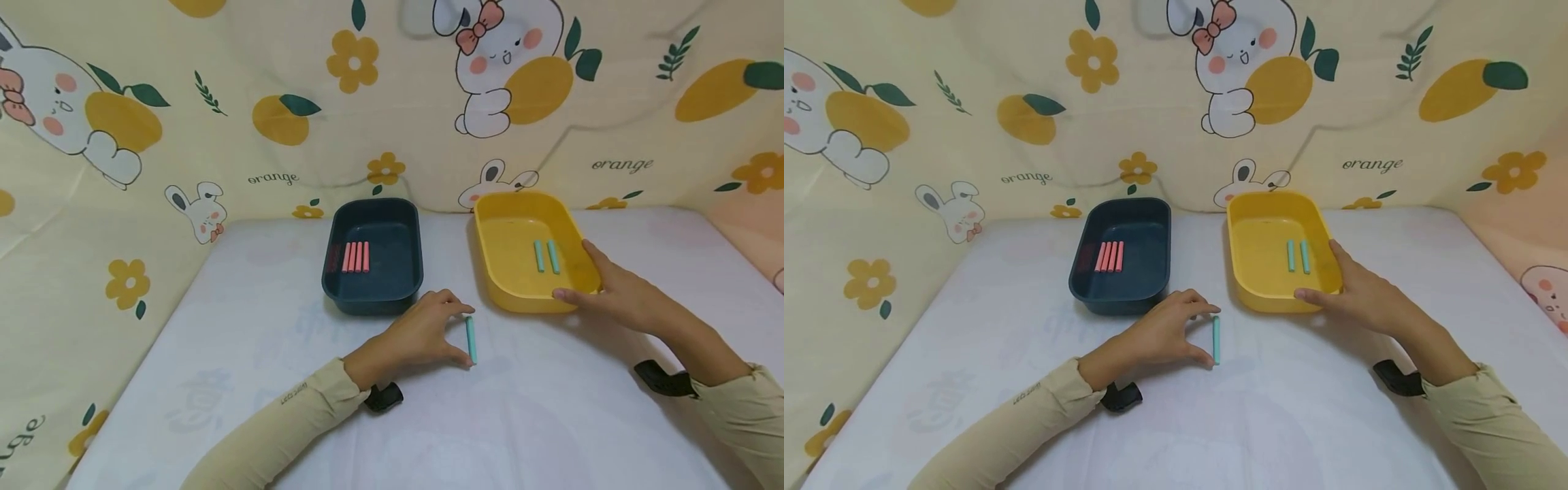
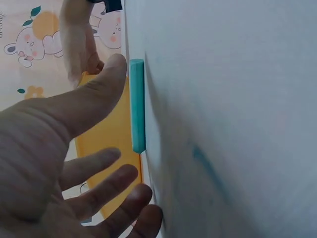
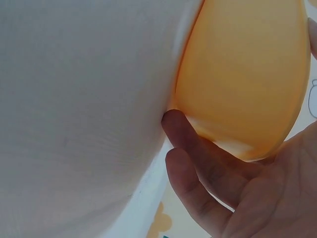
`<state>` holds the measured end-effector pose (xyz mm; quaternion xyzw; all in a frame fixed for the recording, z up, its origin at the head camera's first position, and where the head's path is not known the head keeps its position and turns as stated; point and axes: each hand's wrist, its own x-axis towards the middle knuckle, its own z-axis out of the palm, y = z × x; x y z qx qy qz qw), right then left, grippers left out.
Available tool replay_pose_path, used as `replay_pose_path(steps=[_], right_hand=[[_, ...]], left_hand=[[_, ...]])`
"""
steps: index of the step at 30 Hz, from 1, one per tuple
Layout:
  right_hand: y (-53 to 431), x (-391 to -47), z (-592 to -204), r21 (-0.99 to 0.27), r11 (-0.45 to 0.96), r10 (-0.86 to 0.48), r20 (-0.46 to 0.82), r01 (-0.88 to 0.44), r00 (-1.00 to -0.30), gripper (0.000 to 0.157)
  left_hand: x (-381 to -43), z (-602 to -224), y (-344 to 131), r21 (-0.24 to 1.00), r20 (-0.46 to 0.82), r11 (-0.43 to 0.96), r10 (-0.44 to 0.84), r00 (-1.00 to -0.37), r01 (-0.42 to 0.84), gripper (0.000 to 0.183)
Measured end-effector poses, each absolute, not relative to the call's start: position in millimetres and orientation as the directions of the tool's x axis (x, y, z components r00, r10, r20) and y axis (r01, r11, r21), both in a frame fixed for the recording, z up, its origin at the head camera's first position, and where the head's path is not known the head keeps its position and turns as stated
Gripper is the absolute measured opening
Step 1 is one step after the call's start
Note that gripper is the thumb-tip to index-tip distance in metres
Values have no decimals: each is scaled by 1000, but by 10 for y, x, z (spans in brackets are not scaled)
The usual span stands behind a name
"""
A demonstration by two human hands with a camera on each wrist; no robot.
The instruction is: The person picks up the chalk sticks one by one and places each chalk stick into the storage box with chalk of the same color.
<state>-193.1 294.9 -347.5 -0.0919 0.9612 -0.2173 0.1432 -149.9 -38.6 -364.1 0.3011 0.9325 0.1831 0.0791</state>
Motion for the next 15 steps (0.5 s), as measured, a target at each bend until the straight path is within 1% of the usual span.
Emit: replay_pose_path(steps=[3,8,15], right_hand=[[2948,-1926,-3482,-453,884,-240,-234,-113,-942,116],[2940,-1927,-3488,-458,882,-240,-235,-111,-942,116],[2935,-1926,-3488,-466,876,-252,-218,-126,-943,114]], left_hand=[[-1511,-3652,-369,346,-52,766,592,-804,542,84],[-1503,-3639,-331,234,-64,796,585,-808,558,86],[-1498,-3642,-328,169,-61,797,596,-800,581,83]])
